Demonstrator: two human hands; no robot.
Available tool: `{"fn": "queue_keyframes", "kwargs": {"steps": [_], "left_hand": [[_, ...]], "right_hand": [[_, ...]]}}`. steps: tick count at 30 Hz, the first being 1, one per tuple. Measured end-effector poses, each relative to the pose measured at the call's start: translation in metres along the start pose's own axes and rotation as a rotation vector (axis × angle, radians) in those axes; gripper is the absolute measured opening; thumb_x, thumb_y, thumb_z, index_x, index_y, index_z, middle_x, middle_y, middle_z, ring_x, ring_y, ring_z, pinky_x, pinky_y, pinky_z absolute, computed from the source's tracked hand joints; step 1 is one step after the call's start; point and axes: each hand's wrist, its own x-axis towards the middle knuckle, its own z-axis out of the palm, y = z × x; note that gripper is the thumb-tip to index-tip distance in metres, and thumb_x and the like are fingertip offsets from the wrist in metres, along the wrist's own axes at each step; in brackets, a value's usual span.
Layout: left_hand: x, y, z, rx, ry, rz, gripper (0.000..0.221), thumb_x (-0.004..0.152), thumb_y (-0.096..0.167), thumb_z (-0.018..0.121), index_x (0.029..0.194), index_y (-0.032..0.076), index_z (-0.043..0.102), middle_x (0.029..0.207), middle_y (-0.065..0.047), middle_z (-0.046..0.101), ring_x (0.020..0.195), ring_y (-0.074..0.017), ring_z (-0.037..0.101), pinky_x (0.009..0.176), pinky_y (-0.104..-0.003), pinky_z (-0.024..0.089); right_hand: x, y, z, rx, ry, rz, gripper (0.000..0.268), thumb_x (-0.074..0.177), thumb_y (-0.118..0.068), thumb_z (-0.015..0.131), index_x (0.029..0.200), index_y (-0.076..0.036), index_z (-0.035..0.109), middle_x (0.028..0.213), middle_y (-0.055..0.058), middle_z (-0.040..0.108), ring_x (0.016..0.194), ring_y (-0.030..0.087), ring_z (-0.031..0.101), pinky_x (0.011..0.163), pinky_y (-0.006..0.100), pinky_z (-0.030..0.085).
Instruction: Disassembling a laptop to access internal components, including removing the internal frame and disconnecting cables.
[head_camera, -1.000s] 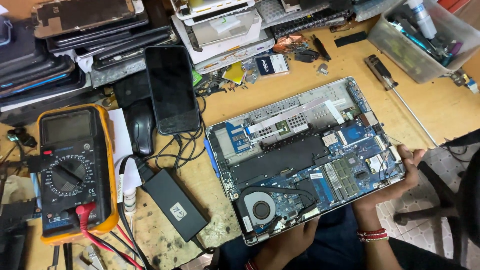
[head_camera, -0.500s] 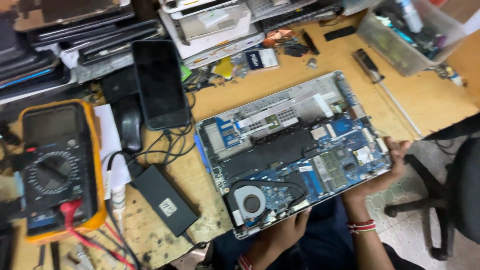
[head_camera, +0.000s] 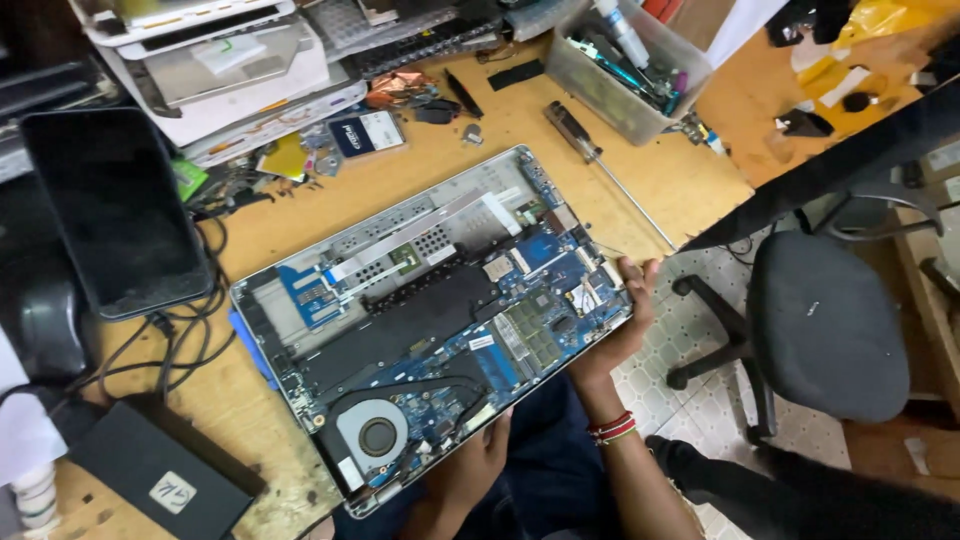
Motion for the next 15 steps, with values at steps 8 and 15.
{"fn": "queue_keyframes", "kwargs": {"steps": [8, 15], "left_hand": [[-0.001, -0.001, 0.002, -0.109, -0.075, -0.066, 0.040, 0.103, 0.040, 0.056, 0.121, 0.009, 0.074, 0.118, -0.011, 0.077, 0.111, -0.0298, 0.073, 0.088, -0.037, 0.057], [-0.013, -0.014, 0.018, -0.123, -0.228, -0.182, 0.049, 0.103, 0.049, 0.052, 0.128, 0.012, 0.072, 0.120, -0.009, 0.077, 0.113, -0.0281, 0.073, 0.085, -0.034, 0.059]], "right_hand": [[0.002, -0.001, 0.001, -0.043, -0.001, 0.017, 0.019, 0.108, -0.004, 0.054, 0.125, -0.007, 0.047, 0.129, 0.018, 0.064, 0.129, 0.032, 0.062, 0.134, 0.059, 0.026], [0.003, -0.001, 0.002, -0.049, 0.007, 0.009, 0.018, 0.108, -0.003, 0.053, 0.124, -0.005, 0.047, 0.126, 0.018, 0.064, 0.126, 0.031, 0.063, 0.134, 0.058, 0.026]]}}
